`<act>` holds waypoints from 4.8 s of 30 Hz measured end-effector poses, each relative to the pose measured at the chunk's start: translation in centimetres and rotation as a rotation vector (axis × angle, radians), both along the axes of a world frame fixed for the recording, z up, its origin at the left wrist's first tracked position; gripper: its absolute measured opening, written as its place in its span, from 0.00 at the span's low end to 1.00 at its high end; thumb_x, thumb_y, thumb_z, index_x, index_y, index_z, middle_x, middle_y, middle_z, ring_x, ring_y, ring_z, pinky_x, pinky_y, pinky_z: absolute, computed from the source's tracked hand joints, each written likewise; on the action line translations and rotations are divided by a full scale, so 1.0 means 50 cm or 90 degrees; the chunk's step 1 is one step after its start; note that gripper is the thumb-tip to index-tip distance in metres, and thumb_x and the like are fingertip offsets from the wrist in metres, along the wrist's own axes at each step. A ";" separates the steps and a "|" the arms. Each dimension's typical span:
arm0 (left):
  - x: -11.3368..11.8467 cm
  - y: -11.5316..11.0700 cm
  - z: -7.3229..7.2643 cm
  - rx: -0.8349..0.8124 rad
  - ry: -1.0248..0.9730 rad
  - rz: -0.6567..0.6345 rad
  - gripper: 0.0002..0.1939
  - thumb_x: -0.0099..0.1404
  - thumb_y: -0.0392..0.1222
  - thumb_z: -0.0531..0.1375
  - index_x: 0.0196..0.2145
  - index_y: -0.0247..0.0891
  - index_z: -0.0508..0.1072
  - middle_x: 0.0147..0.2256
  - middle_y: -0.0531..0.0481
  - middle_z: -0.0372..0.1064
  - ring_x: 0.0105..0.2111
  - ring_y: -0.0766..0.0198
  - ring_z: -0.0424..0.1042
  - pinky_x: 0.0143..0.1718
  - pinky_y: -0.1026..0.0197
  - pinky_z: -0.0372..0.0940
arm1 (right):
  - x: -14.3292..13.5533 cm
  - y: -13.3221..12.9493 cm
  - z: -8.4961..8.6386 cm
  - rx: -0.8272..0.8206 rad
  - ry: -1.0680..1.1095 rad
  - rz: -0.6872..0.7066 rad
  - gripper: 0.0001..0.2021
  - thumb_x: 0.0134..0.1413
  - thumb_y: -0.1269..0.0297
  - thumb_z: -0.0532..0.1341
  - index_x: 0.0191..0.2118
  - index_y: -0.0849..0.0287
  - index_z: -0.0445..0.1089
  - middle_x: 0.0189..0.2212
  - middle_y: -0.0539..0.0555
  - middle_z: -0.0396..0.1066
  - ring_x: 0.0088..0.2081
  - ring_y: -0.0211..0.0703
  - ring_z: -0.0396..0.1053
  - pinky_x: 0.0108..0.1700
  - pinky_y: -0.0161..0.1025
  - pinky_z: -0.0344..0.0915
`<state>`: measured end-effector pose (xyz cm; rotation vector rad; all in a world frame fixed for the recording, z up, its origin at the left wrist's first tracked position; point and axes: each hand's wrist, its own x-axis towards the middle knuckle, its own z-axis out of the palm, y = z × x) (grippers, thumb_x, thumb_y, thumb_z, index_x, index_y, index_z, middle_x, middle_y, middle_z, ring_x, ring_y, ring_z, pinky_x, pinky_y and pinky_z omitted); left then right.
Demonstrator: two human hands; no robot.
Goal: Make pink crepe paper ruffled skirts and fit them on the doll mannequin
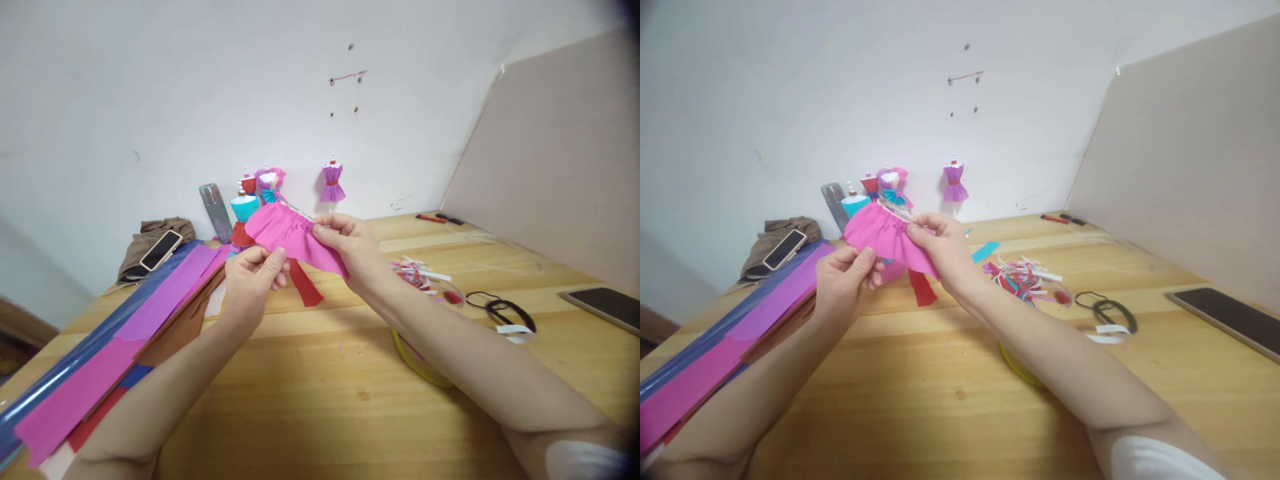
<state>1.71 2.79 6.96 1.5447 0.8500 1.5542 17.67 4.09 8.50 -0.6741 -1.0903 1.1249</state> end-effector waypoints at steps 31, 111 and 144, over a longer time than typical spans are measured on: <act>0.018 -0.031 0.021 -0.188 0.199 -0.113 0.13 0.52 0.46 0.65 0.19 0.34 0.72 0.14 0.53 0.64 0.15 0.72 0.60 0.18 0.69 0.55 | 0.003 0.013 -0.005 0.036 -0.060 -0.035 0.11 0.36 0.59 0.70 0.26 0.58 0.71 0.21 0.45 0.68 0.23 0.34 0.62 0.27 0.35 0.59; -0.080 -0.018 0.090 0.282 0.640 -0.008 0.18 0.66 0.38 0.54 0.18 0.35 0.66 0.19 0.52 0.64 0.24 0.67 0.61 0.28 0.62 0.54 | -0.007 -0.061 0.000 0.379 -0.617 -0.256 0.04 0.52 0.69 0.63 0.28 0.58 0.70 0.24 0.51 0.73 0.27 0.40 0.68 0.32 0.37 0.61; -0.076 -0.016 0.086 0.359 0.597 -0.005 0.20 0.67 0.37 0.55 0.17 0.36 0.63 0.19 0.52 0.65 0.25 0.66 0.61 0.29 0.61 0.56 | -0.014 -0.036 -0.009 0.195 -0.420 -0.039 0.09 0.51 0.63 0.62 0.24 0.58 0.66 0.19 0.47 0.63 0.24 0.36 0.60 0.27 0.35 0.57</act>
